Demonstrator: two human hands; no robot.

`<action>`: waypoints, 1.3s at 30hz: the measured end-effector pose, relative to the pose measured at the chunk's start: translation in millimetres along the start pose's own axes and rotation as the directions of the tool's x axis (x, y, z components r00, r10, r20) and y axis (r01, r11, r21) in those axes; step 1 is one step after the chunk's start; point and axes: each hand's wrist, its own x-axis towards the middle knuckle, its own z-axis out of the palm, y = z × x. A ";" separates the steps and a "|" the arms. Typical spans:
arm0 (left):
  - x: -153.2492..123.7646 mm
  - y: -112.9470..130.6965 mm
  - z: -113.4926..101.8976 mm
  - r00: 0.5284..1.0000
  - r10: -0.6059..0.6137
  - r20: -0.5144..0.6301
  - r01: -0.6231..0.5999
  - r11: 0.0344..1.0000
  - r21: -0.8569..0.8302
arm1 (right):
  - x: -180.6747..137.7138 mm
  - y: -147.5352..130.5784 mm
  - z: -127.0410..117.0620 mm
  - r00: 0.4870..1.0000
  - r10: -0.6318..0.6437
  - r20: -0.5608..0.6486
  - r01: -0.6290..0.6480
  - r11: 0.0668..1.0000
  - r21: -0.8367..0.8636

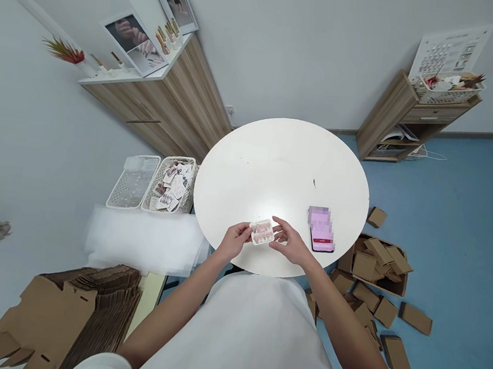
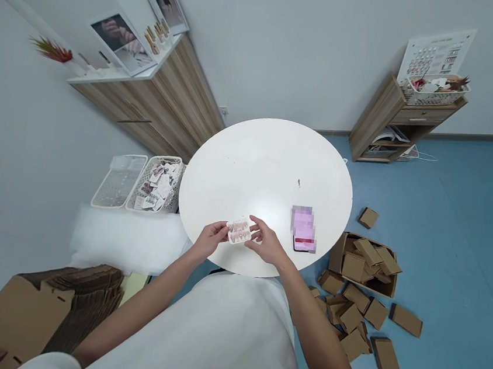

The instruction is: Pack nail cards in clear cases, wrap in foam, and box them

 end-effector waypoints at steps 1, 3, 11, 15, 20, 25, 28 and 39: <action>0.2 -0.7 0.1 1.000 -0.001 0.003 0.001 1.000 0.002 | 0.5 0.4 0.2 1.000 -0.009 0.015 0.010 0.999 -0.049; 0.4 -2.0 0.4 1.000 -0.001 0.001 0.001 1.000 0.002 | 1.8 2.3 1.9 0.999 -0.022 0.030 0.025 0.993 -0.112; -5.8 -3.2 -8.6 0.997 0.040 -0.071 -0.035 0.997 0.062 | 6.7 8.1 6.6 1.000 -0.015 0.019 0.016 0.996 -0.092; -12.3 -3.3 -14.9 0.990 0.142 0.006 -0.138 0.952 0.272 | 9.4 7.4 7.3 1.000 0.014 0.016 -0.012 0.995 -0.095; -14.0 -2.8 -20.3 0.974 0.223 0.047 -0.222 0.880 0.420 | 13.6 8.1 16.3 1.000 0.026 -0.007 -0.027 0.993 -0.115; -10.7 -3.7 -34.7 0.977 0.209 0.046 -0.207 0.876 0.436 | 21.1 12.5 27.7 0.999 0.048 0.012 -0.046 0.987 -0.153; -9.2 -7.0 -50.1 0.981 0.184 0.053 -0.189 0.878 0.440 | 27.9 14.7 37.1 0.996 0.082 0.040 -0.074 0.980 -0.186; 10.3 -35.3 -135.9 0.983 0.185 0.018 -0.177 0.901 0.397 | 87.4 10.0 105.5 0.989 0.142 0.032 -0.127 0.946 -0.297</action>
